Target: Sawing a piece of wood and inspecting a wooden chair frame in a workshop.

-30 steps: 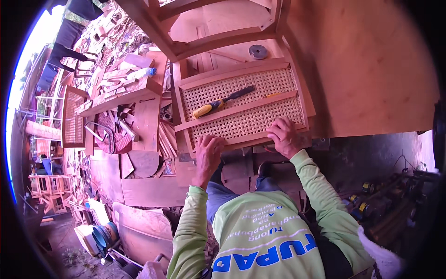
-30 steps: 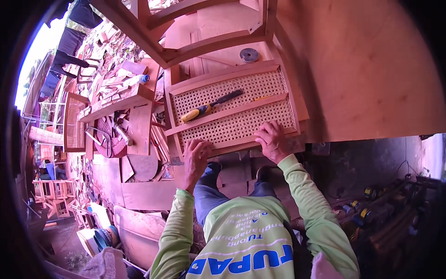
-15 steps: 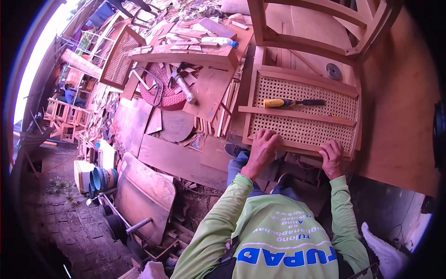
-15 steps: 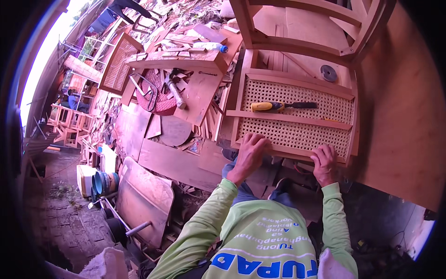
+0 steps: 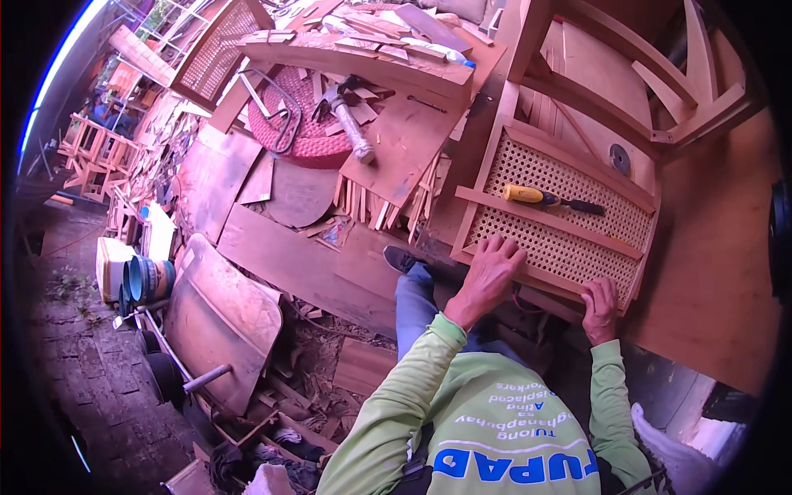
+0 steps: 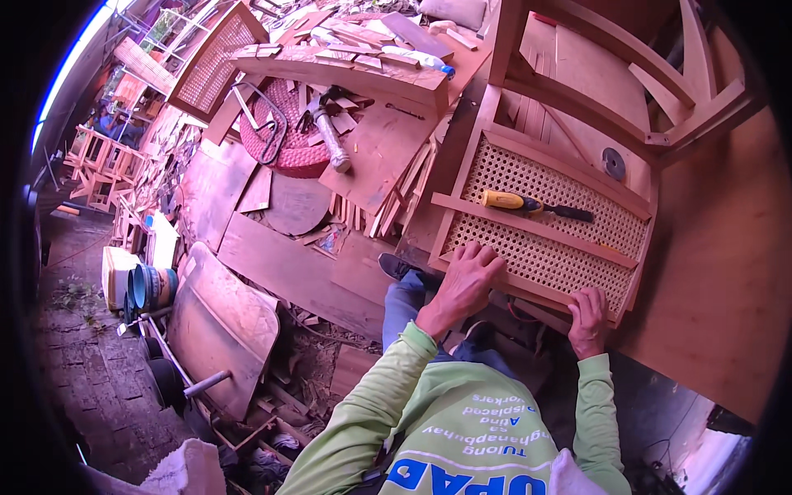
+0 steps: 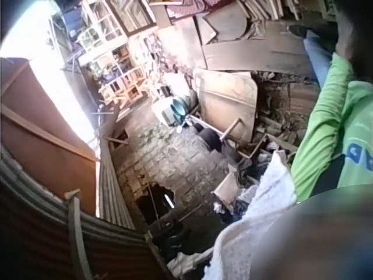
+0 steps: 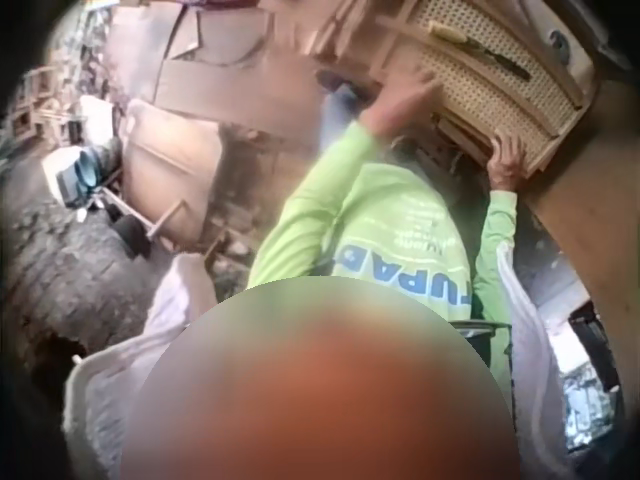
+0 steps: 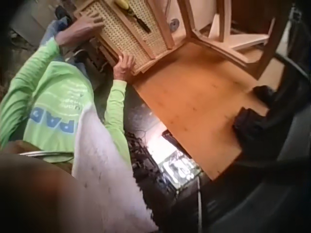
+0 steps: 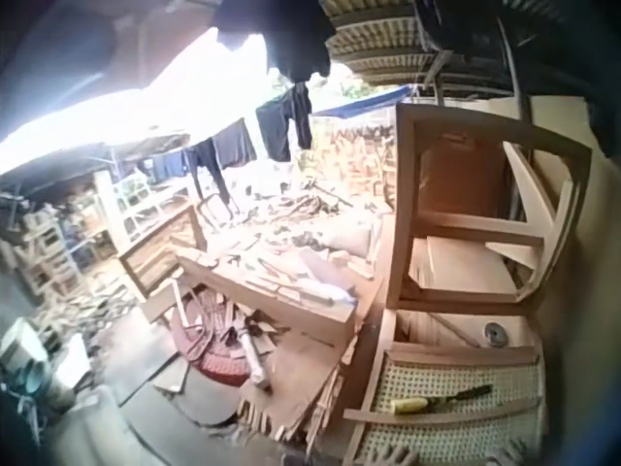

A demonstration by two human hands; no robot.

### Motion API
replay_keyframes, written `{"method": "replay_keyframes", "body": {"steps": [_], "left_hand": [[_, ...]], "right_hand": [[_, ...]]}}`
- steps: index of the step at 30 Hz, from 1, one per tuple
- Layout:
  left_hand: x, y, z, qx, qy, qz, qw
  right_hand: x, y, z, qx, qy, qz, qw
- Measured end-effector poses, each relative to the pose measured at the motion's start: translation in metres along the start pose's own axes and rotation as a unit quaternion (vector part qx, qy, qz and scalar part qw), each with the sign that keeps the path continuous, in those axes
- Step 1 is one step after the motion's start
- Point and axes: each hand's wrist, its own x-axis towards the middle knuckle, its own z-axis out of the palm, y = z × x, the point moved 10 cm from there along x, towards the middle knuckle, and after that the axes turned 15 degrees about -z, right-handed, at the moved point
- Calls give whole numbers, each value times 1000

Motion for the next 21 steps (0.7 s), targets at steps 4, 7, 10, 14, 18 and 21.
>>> {"method": "replay_keyframes", "body": {"steps": [4, 7, 10, 14, 18, 21], "left_hand": [[-5, -5, -4, -58, 29, 1, 998], [-5, -7, -5, -78, 23, 5, 997], [-5, -3, -9, -72, 28, 17, 997], [-5, -4, -11, -111, 21, 25, 993], [-3, -5, -7, -128, 20, 6, 992], [-2, -9, -8, -141, 3, -8, 990]], "right_hand": [[2, -5, 1, -42, -20, -15, 999], [-1, -5, 6, -67, -27, -26, 997], [-3, -5, 5, -69, -16, -25, 997], [-3, -5, 5, -68, -15, -15, 997], [2, -5, 3, -62, -18, -4, 998], [4, -4, -2, -24, -10, 18, 1000]]}}
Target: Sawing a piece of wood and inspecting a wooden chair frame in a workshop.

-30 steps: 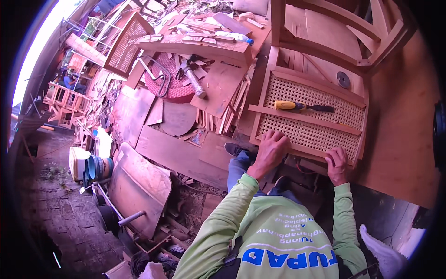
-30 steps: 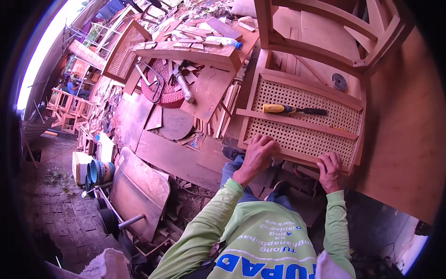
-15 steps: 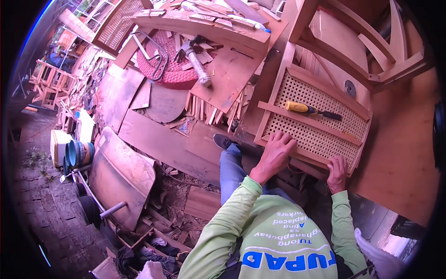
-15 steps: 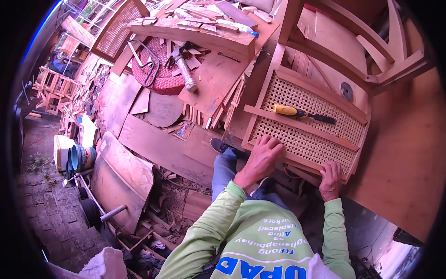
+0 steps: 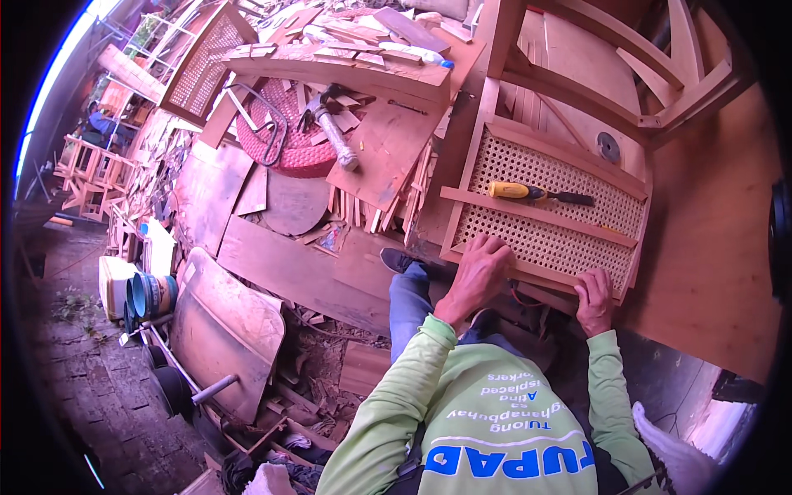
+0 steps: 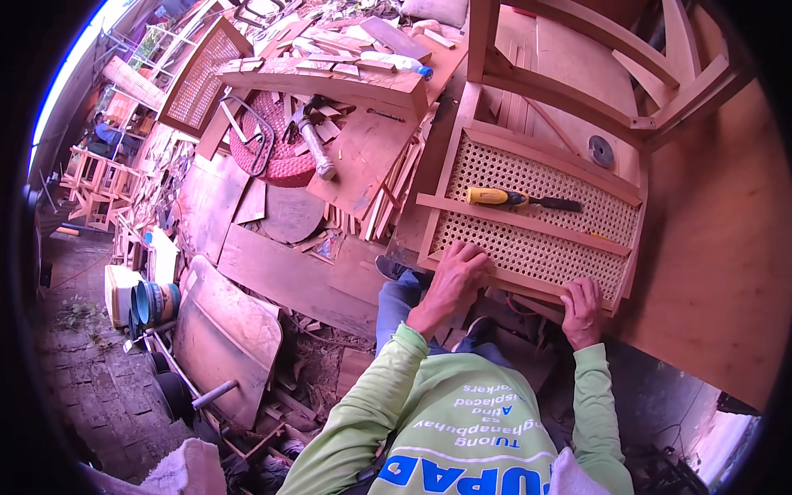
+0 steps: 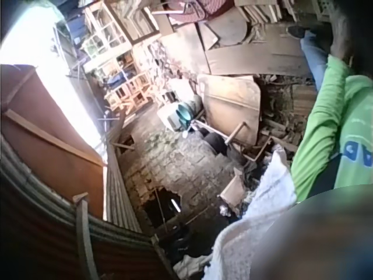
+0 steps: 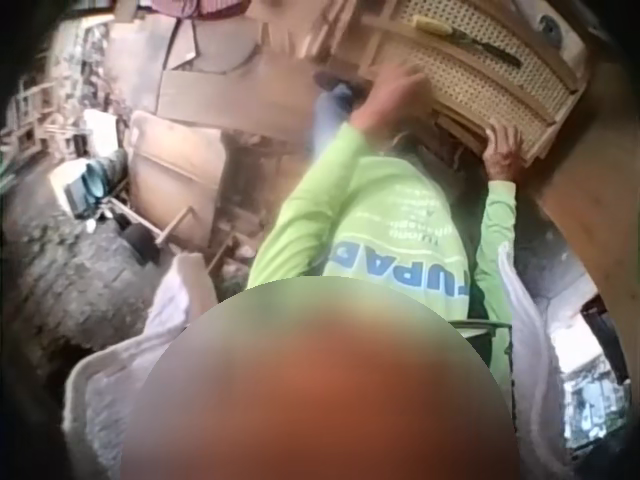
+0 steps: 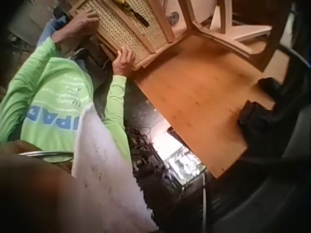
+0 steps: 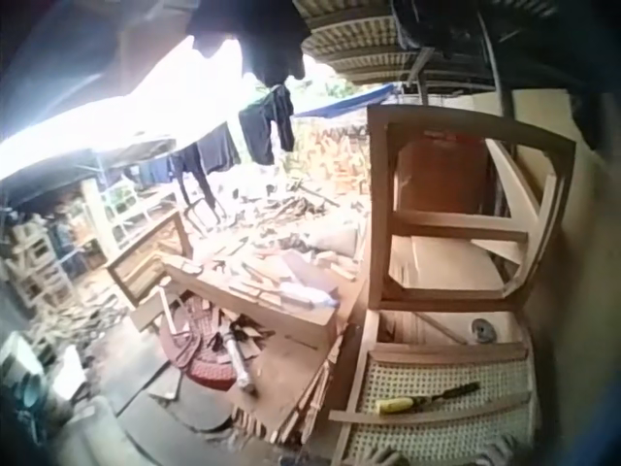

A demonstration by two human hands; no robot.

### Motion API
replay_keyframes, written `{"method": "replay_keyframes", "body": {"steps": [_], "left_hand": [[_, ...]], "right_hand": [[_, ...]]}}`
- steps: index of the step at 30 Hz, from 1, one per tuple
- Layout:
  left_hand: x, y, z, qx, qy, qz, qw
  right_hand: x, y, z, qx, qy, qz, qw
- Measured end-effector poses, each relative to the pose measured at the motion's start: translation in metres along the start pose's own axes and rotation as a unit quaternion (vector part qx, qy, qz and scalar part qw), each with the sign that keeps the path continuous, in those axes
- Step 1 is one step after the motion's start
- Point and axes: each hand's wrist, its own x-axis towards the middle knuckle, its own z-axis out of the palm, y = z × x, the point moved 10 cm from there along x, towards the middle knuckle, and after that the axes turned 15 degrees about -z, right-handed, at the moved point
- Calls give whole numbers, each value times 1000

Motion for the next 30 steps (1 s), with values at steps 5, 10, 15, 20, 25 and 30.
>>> {"method": "replay_keyframes", "body": {"steps": [5, 10, 15, 20, 25, 30], "left_hand": [[0, 2, 2, 18, -5, 3, 1000], [-2, 0, 3, 42, 36, 12, 998], [1, 9, 20, 42, 17, 28, 999], [1, -15, 9, 91, -3, 16, 996], [7, 14, 1, 114, -60, 22, 991], [15, 19, 16, 134, -96, 58, 985]], "right_hand": [[-1, 8, -3, 53, 16, 26, 998], [-1, 9, 1, 52, 44, 12, 998], [-21, 12, -10, 12, 58, 40, 997], [-15, 10, 13, 37, 129, 21, 991], [-23, 10, 12, 61, 107, 17, 992], [-29, 17, 16, 52, 114, 12, 992]]}}
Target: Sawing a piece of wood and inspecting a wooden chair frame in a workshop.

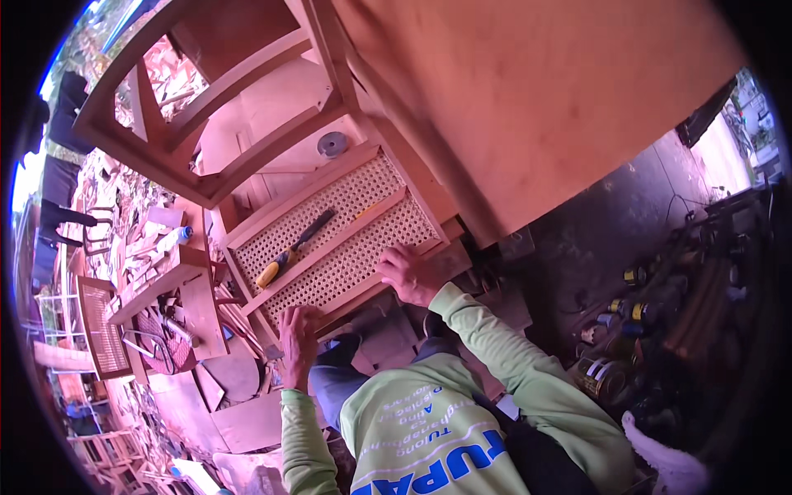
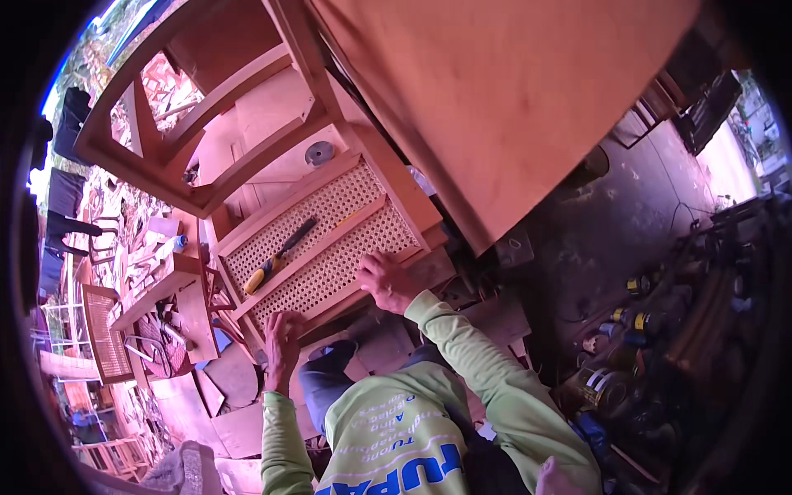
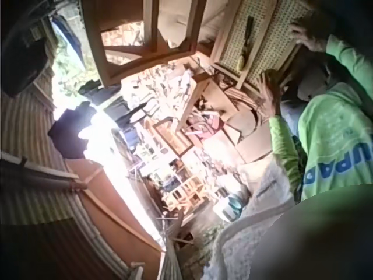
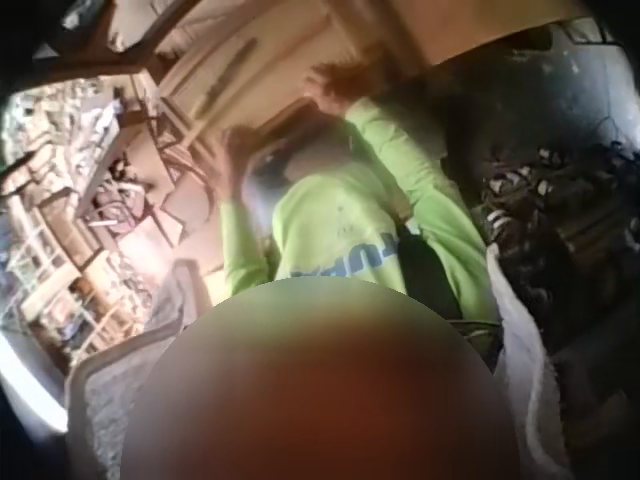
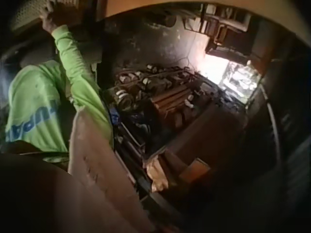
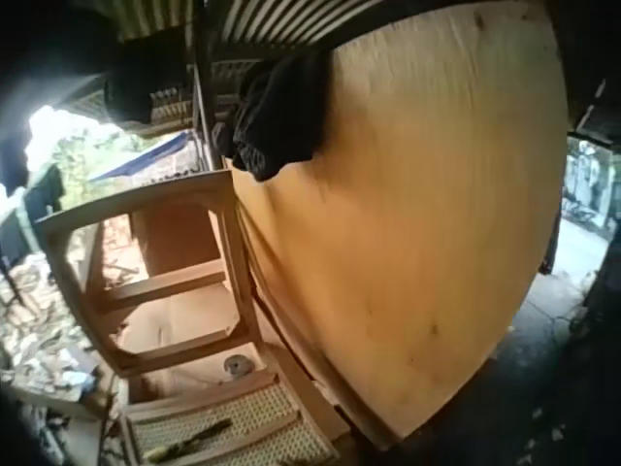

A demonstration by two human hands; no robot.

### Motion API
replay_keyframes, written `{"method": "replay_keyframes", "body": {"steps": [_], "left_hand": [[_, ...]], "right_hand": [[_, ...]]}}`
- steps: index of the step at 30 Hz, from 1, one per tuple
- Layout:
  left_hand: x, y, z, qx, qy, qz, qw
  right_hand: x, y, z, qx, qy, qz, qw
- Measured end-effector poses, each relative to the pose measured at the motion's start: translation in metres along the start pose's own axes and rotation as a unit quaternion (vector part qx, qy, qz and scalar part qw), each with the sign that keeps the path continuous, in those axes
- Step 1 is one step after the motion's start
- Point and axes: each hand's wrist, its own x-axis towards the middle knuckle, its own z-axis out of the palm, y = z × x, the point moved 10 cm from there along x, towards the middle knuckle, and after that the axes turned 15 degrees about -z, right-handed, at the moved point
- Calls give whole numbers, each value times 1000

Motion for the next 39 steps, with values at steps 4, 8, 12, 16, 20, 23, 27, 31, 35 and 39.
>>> {"method": "replay_keyframes", "body": {"steps": [4, 8, 12, 16, 20, 23, 27, 31, 35, 39], "left_hand": [[2, 5, 2, 21, -21, -12, 999], [6, 9, 3, 5, -49, -34, 998], [6, 5, 1, 9, -51, -53, 997], [10, 0, 2, 9, -54, -64, 996], [8, -12, 4, 1, -59, -67, 996], [10, -19, 4, 12, -68, -80, 994], [10, -23, 6, 32, -66, -77, 994], [9, -14, 4, 15, -54, -78, 995], [8, -20, 5, 8, -56, -83, 995], [6, -19, 3, 17, -54, -86, 995]], "right_hand": [[-1, -1, 3, -48, 49, 10, 998], [-5, 2, 4, -60, 72, -5, 996], [8, -6, -7, -73, 68, -15, 995], [10, -5, -7, -59, 81, -5, 995], [1, 3, 4, -23, 68, 28, 997], [-1, 1, 4, -15, 89, 44, 995], [0, 2, 1, -14, 105, 20, 994], [-2, 8, 8, -3, 73, 43, 996], [-2, 10, 8, 11, 69, 66, 995], [2, -1, -4, -24, 80, 20, 996]]}}
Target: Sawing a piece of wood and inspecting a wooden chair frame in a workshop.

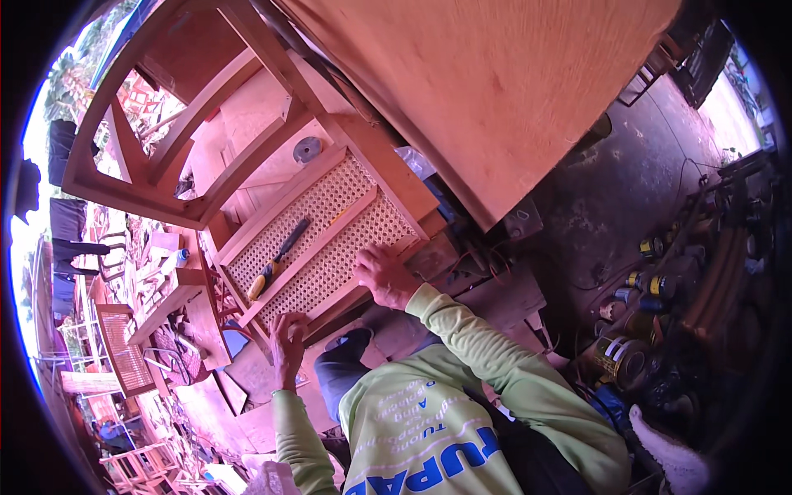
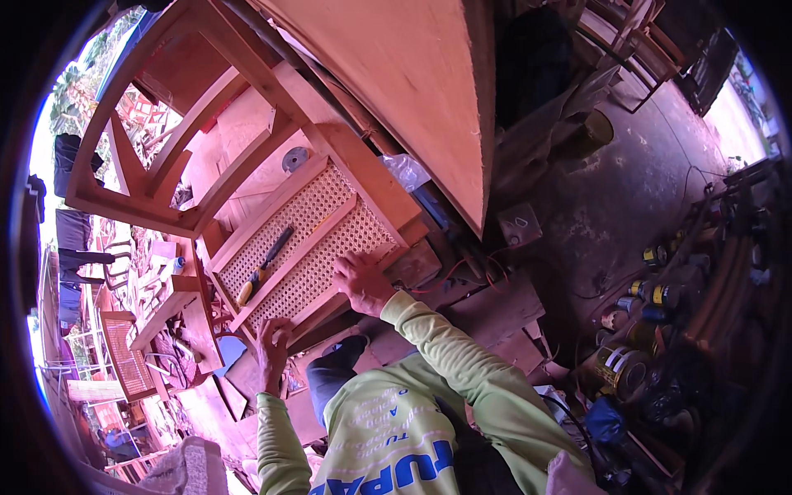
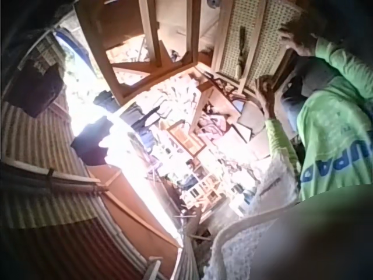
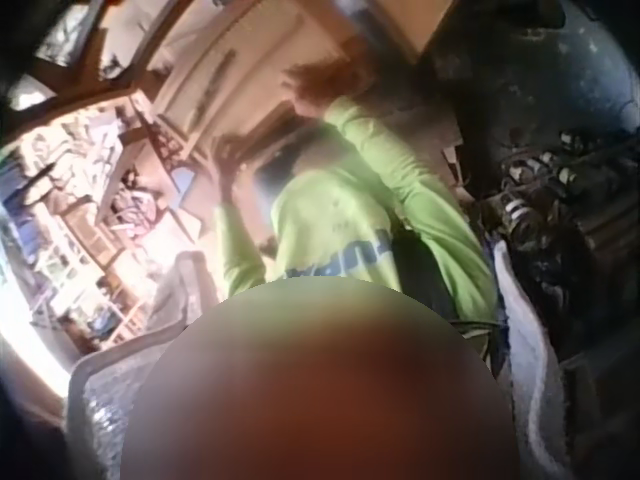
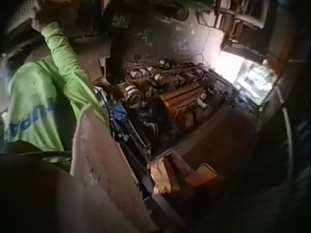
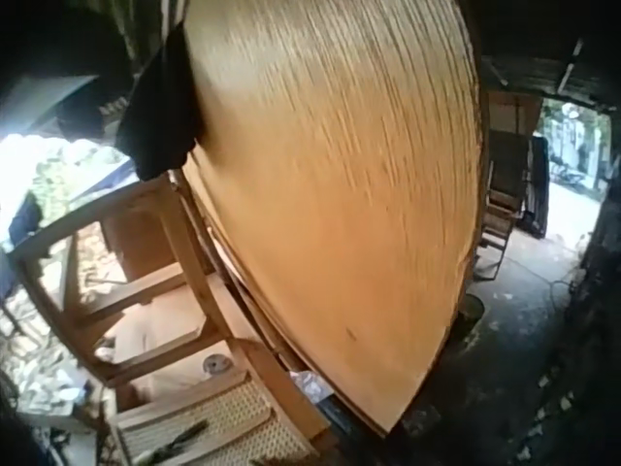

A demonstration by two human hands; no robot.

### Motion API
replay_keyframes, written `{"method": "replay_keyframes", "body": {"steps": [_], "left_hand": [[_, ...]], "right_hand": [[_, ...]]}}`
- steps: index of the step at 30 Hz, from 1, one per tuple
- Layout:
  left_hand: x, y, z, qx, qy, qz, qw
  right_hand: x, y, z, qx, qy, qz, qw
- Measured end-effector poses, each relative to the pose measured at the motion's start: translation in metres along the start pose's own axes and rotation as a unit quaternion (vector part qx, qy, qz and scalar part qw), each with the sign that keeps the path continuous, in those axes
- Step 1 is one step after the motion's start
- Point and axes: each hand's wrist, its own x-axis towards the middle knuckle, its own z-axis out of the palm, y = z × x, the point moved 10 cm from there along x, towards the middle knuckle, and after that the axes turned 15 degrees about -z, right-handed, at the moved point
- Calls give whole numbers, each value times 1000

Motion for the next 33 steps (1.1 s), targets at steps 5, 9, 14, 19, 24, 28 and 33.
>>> {"method": "replay_keyframes", "body": {"steps": [5, 9, 14, 19, 24, 28, 33], "left_hand": [[0, 9, -2, 22, 7, 22, 999], [1, 0, 0, -4, -9, 13, 1000], [-1, -6, 2, -29, -4, 4, 1000], [-2, 0, 1, -12, 24, 43, 999], [-2, -5, 2, -51, 27, 25, 998], [1, -6, 3, -63, -1, -3, 998], [-2, 2, 4, -53, 10, 2, 999]], "right_hand": [[-6, 5, 6, 6, 8, 0, 1000], [-8, 9, 6, 34, -4, 36, 999], [-8, 10, 9, 43, -14, 46, 998], [-9, 9, 10, 39, 0, 39, 998], [-8, 13, 16, 19, -36, 44, 998], [-3, 14, 13, 43, -34, 45, 997], [-6, 15, 14, 27, -37, 43, 998]]}}
